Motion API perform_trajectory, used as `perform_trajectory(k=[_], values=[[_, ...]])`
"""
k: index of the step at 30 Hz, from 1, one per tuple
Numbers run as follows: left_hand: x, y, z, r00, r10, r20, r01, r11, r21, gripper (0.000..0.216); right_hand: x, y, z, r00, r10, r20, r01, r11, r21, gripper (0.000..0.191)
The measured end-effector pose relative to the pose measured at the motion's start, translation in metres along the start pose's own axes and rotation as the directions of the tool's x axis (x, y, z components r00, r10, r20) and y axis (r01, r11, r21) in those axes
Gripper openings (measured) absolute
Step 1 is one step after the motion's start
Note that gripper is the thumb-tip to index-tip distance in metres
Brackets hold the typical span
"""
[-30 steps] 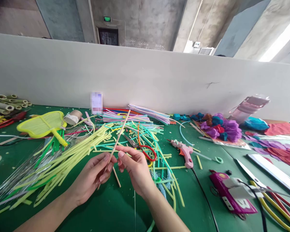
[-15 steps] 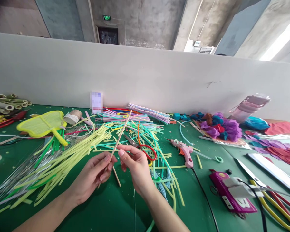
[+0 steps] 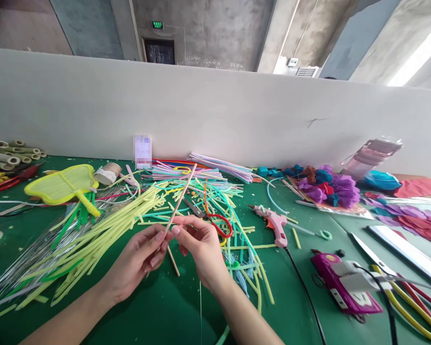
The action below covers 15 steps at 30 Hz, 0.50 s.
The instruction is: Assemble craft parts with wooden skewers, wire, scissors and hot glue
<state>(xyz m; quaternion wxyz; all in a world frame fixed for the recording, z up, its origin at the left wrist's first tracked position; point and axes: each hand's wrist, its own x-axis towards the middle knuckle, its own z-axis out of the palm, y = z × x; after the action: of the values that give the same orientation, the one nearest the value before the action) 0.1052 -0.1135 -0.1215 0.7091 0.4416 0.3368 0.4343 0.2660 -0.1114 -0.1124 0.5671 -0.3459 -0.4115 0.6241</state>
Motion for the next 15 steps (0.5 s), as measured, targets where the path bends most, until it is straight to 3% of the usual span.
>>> perform_trajectory(k=[15], values=[[-0.0015, 0.0015, 0.0014, 1.000, 0.013, -0.001, -0.013, 1.000, -0.021, 0.022, -0.0005, -0.0011, 0.0011, 1.000, 0.010, -0.020, -0.010, 1.000, 0.000, 0.021]])
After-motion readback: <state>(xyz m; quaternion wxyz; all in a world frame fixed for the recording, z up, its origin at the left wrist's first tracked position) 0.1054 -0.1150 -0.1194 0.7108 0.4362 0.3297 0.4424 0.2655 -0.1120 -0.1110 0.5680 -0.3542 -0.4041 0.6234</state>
